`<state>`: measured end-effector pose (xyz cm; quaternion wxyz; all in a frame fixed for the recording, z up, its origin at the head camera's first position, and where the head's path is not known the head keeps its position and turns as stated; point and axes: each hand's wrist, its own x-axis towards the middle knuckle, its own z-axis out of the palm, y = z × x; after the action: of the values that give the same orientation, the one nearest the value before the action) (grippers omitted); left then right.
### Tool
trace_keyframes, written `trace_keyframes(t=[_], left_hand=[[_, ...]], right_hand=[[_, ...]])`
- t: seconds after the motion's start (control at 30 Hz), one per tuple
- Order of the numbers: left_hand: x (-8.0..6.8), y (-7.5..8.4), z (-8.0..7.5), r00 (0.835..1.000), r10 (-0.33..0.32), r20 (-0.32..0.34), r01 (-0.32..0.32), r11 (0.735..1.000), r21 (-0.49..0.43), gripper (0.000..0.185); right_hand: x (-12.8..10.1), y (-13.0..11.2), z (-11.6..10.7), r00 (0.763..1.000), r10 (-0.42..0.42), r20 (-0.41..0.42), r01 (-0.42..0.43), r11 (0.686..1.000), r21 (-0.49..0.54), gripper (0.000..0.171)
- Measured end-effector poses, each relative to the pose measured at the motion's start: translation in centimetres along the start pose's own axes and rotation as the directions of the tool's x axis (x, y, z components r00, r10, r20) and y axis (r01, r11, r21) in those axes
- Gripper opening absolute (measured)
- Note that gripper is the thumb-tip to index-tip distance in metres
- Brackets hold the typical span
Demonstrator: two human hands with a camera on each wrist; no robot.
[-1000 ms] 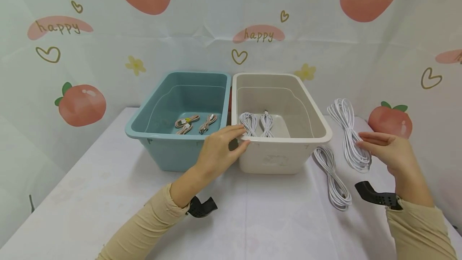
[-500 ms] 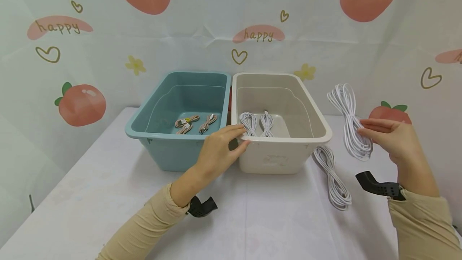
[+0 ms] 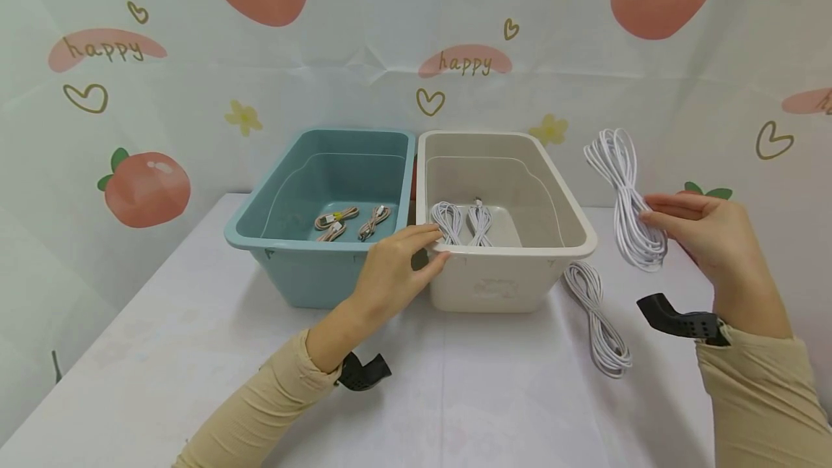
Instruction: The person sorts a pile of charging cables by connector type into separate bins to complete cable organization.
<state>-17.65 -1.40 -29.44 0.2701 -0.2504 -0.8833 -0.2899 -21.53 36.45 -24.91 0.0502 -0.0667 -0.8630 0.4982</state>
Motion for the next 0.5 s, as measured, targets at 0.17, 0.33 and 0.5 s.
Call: trace_keyframes(t=[0.17,0.33,0.5], left_hand=[[0.0,0.0,0.0,1.000,0.002,-0.002,-0.002,1.000,0.001,0.028],[0.0,0.0,0.0,1.000,0.005,0.001,-0.005,1.000,0.004,0.028],[0.0,-0.1,0.0,1.000,0.005,0.001,-0.005,1.000,0.011,0.028]], right_hand=[[-0.3,-1.2,0.3,1.000,0.017,0.016,-0.017,1.000,-0.008,0.020],[-0.1,-2.3,0.5,1.000,-0.003,0.014,0.003,0.999,-0.043,0.029],[0.4,-3.1,0.7,0.999,-0.042,0.031,0.045,0.995,-0.090,0.044]])
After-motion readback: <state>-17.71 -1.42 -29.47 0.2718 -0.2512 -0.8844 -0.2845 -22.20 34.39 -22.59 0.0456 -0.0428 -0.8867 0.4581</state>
